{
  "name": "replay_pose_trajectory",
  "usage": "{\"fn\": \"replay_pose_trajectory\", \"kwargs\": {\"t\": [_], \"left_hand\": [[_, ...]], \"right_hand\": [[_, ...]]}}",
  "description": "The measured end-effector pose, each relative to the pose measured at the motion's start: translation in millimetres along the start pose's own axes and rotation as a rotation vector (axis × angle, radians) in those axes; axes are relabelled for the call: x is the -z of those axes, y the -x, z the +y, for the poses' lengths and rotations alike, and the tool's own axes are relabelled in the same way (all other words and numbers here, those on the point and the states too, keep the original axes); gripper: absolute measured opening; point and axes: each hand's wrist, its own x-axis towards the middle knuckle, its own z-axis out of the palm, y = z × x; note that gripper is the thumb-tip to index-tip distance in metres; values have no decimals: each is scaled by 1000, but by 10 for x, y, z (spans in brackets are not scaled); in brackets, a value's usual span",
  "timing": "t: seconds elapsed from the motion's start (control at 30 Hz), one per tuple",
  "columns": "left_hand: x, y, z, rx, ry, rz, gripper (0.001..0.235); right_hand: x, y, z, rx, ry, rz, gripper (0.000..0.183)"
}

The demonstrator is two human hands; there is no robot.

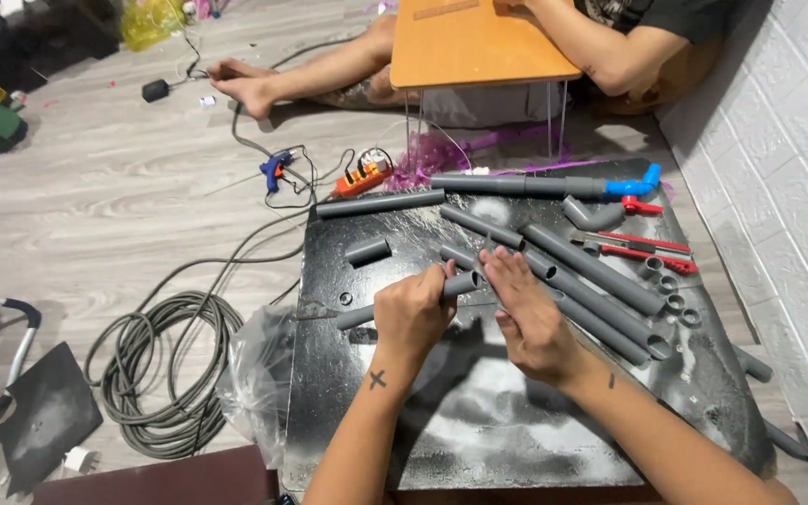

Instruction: The person sits on the floor and sands the edges of several gray plastic pipes using a piece of sandpaper. They hold the pipe in one hand and rub the sandpaper against the cut ends to smooth them. A smartphone is visible on the floor nearby.

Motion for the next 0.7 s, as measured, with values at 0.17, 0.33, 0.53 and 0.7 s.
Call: {"fn": "replay_pose_trajectory", "kwargs": {"t": [0.17, 0.33, 0.53, 0.7], "left_hand": [[16, 24, 43, -11, 20, -30, 31], [2, 67, 45, 7, 33, -56, 29], [9, 72, 69, 19, 93, -90, 27], [141, 8, 131, -14, 120, -113, 24]], "right_hand": [[-57, 99, 23, 40, 21, -6, 52], [-125, 176, 101, 118, 43, -21, 52], [-103, 187, 142, 120, 126, -36, 54], [-60, 102, 74, 98, 88, -27, 55]]}}
